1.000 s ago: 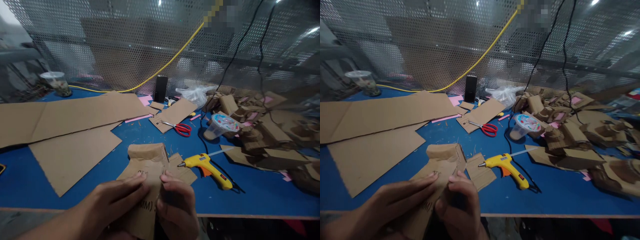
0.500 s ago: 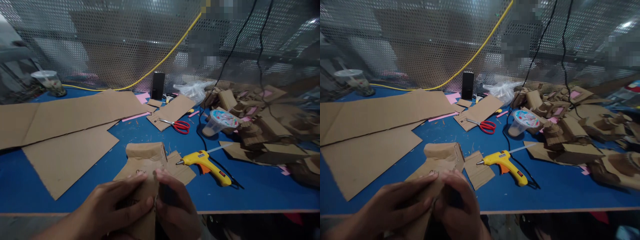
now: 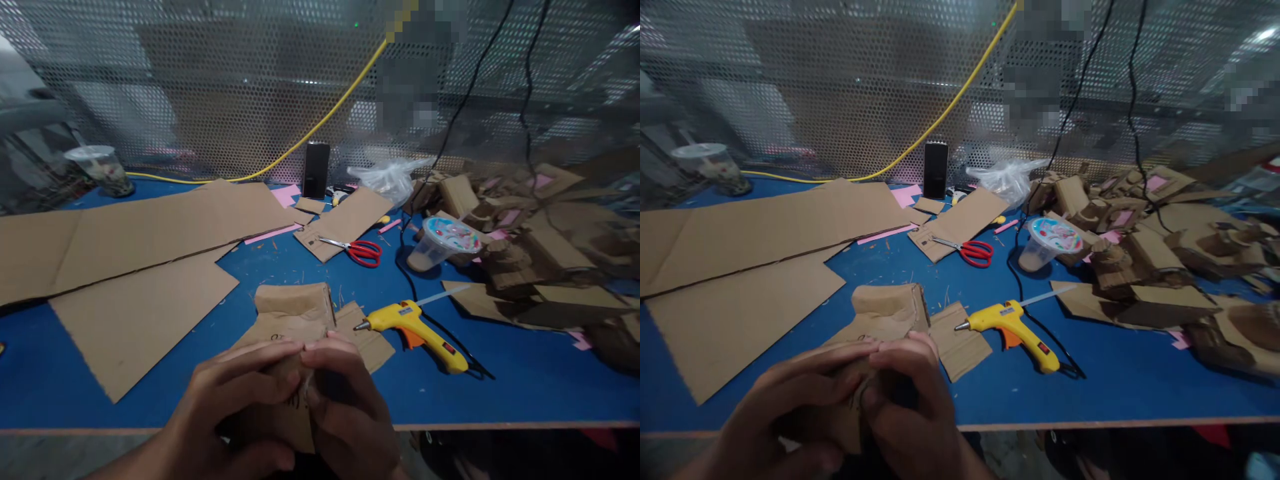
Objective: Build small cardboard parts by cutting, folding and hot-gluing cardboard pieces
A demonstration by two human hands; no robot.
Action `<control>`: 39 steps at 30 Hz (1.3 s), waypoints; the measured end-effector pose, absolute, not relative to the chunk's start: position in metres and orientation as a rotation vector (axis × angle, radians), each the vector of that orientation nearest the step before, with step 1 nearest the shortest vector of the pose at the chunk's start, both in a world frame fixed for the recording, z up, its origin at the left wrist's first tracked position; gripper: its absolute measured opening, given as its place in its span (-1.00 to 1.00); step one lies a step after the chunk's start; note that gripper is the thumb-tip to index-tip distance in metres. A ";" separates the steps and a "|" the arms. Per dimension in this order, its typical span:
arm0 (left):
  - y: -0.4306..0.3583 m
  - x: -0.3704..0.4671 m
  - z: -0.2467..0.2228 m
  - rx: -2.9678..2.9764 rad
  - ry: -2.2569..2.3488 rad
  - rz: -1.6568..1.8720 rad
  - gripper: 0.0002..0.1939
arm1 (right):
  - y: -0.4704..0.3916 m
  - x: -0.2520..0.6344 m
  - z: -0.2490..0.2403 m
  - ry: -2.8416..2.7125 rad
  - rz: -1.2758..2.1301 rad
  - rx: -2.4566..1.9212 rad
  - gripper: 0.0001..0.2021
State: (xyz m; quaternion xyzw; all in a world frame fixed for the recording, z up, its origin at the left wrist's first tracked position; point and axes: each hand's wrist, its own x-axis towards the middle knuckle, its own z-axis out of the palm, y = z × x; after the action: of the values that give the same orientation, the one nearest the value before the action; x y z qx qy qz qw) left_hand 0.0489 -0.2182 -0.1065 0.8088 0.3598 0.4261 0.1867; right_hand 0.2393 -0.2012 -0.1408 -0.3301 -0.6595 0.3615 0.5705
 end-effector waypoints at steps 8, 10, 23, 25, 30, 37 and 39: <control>-0.209 0.053 -0.098 2.318 1.069 1.091 -0.40 | -0.194 0.237 -0.141 -1.636 0.597 -0.604 -0.72; -0.207 0.054 -0.095 2.298 1.030 1.110 -0.43 | -0.192 0.235 -0.136 -1.620 0.544 -0.582 -0.65; -0.153 0.083 -0.048 2.202 1.160 0.528 -0.64 | -0.182 0.248 -0.144 -1.607 0.330 -0.795 -0.56; -0.146 0.087 -0.042 2.169 1.174 0.425 -0.60 | -0.178 0.256 -0.140 -1.649 0.293 -0.837 -0.64; -0.135 0.091 -0.037 2.141 1.174 0.361 -0.56 | -0.167 0.274 -0.129 -1.711 0.380 -0.785 -0.69; -0.123 0.088 -0.034 2.222 1.163 0.311 -0.53 | -0.159 0.270 -0.126 -1.676 0.470 -0.818 -0.71; -0.119 0.079 -0.031 2.324 1.075 0.297 -0.49 | -0.157 0.270 -0.126 -1.671 0.528 -0.850 -0.72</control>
State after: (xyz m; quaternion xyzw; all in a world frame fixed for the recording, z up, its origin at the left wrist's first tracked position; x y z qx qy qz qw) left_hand 0.0785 -0.1189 -0.0315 0.8659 0.4006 0.1105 0.2784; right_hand 0.2700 -0.1573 -0.1258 -0.3609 -0.7096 0.2242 0.5621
